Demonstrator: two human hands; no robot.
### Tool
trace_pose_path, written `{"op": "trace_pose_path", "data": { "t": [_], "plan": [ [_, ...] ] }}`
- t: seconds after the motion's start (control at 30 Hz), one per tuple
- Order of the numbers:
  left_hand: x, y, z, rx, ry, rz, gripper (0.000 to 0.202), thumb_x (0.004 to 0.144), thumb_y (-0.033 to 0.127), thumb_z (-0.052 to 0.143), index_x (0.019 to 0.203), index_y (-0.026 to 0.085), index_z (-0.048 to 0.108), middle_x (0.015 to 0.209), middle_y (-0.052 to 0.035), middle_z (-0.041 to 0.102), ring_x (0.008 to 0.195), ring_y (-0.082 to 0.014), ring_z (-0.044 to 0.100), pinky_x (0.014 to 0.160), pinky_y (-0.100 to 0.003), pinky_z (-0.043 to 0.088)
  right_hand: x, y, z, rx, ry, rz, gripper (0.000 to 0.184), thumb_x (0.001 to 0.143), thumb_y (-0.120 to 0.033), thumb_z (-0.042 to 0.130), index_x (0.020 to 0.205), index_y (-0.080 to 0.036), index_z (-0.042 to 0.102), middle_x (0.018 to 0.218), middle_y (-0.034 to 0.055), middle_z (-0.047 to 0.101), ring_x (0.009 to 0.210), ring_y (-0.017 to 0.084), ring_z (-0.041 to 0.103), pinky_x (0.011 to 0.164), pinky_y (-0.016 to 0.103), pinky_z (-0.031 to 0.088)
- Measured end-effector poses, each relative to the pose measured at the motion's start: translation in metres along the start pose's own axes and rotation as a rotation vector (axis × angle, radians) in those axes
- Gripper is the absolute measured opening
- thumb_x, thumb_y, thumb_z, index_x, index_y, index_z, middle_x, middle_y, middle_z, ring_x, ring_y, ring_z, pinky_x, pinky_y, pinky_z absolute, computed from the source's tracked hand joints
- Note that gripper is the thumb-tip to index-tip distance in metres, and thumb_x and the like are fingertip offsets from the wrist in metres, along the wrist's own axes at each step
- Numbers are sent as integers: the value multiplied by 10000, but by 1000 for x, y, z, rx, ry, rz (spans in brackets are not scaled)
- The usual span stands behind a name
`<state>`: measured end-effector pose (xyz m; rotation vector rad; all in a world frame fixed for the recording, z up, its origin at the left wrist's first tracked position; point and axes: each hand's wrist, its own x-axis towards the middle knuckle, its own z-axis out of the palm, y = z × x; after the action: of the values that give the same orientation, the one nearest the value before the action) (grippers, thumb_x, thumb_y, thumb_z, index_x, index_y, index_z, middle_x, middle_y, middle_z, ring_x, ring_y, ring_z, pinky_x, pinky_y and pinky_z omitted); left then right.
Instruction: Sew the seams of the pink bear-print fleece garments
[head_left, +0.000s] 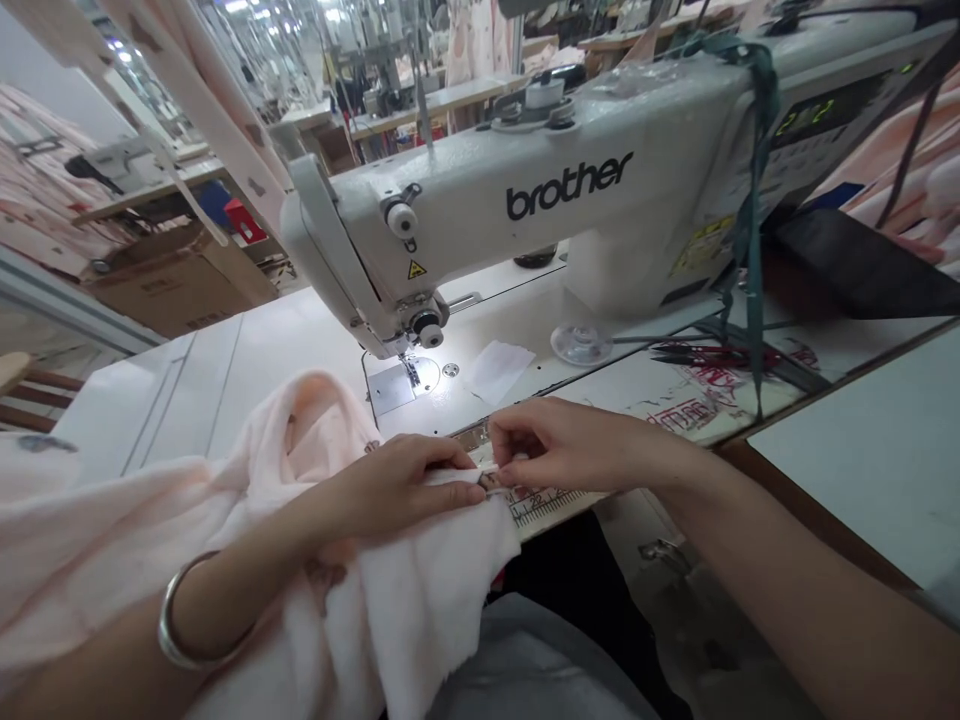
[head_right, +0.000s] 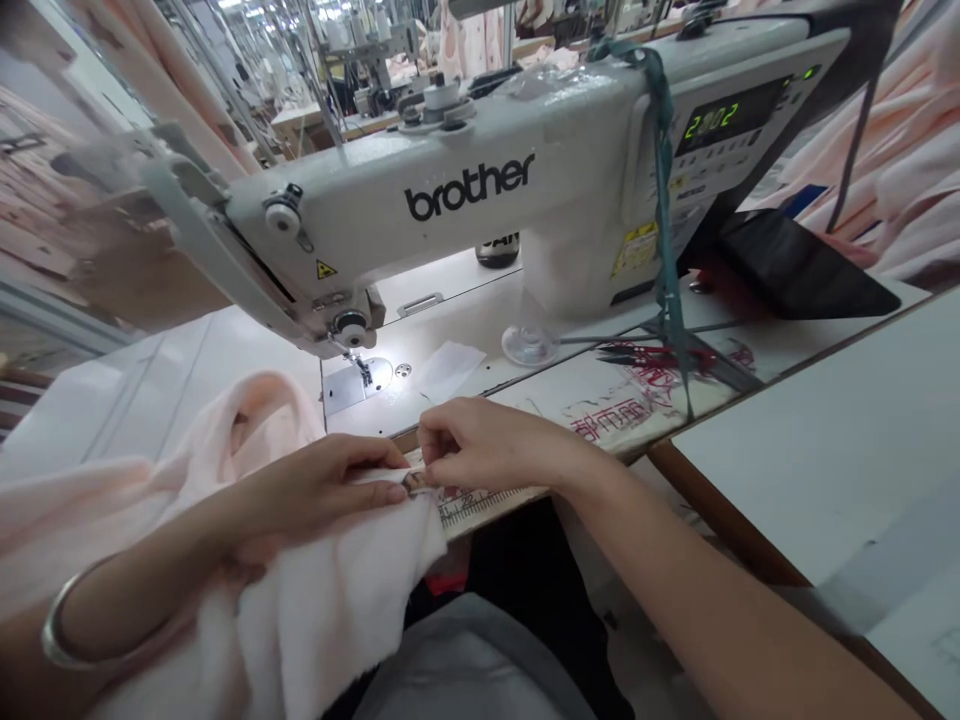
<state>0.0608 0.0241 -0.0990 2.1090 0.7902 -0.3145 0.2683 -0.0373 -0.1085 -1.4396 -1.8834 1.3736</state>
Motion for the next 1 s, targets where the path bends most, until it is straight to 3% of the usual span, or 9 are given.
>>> {"op": "trace_pose_path", "data": {
  "t": [0.17, 0.3, 0.47, 0.57, 0.67, 0.87, 1.0],
  "plan": [
    [-1, 2, 3, -17, 49, -44, 338, 853, 517, 502, 978, 240, 649, 870, 17, 647, 788, -142, 552, 645, -234, 350, 0, -2, -4, -49, -54, 23, 29, 739, -144, 597, 743, -171, 586, 624, -54, 533, 562, 78, 467, 464, 170, 312],
    [-1, 3, 10, -7, 153, -41, 270, 854, 454, 514, 915, 231, 655, 787, 31, 638, 703, -117, 521, 612, -224, 333, -4, 1, -1, -50, -1, 25, 36, 764, -181, 607, 752, -176, 573, 662, -47, 539, 604, 89, 476, 501, 189, 318],
    [-1, 7, 18, 8, 295, 23, 178, 828, 333, 549, 858, 209, 673, 712, 40, 632, 622, -88, 494, 595, -212, 327, -15, 5, 5, 27, 62, 55, 253, 798, -329, 665, 1014, -241, 569, 883, -37, 602, 790, 125, 537, 625, 209, 375],
    [-3, 10, 20, 2, 339, 34, 137, 800, 283, 573, 835, 198, 675, 711, 40, 641, 627, -84, 507, 602, -206, 331, -18, 7, 9, 16, 42, 84, 145, 853, -359, 596, 928, -235, 614, 746, -44, 573, 688, 112, 507, 573, 216, 342],
    [-5, 9, 19, -25, 359, -25, 140, 790, 297, 581, 817, 197, 675, 718, 34, 648, 644, -92, 516, 607, -208, 333, -12, 10, 13, 62, 38, 121, 191, 875, -396, 555, 851, -219, 622, 653, -42, 553, 624, 111, 502, 548, 222, 337],
    [9, -17, -9, -209, 369, -191, 282, 780, 461, 559, 758, 199, 661, 697, 16, 622, 635, -107, 510, 536, -198, 328, 41, 8, 1, 5, 53, 193, 222, 837, -392, 547, 777, -183, 589, 633, -9, 610, 539, 117, 546, 489, 221, 370],
    [28, -42, -33, -245, 414, -354, 278, 719, 439, 552, 638, 173, 533, 502, 40, 385, 443, -76, 306, 412, -217, 182, 93, -1, -13, -137, 88, 216, 194, 760, -348, 596, 667, -179, 578, 603, -11, 594, 472, 94, 489, 458, 221, 339]
  ]
}}
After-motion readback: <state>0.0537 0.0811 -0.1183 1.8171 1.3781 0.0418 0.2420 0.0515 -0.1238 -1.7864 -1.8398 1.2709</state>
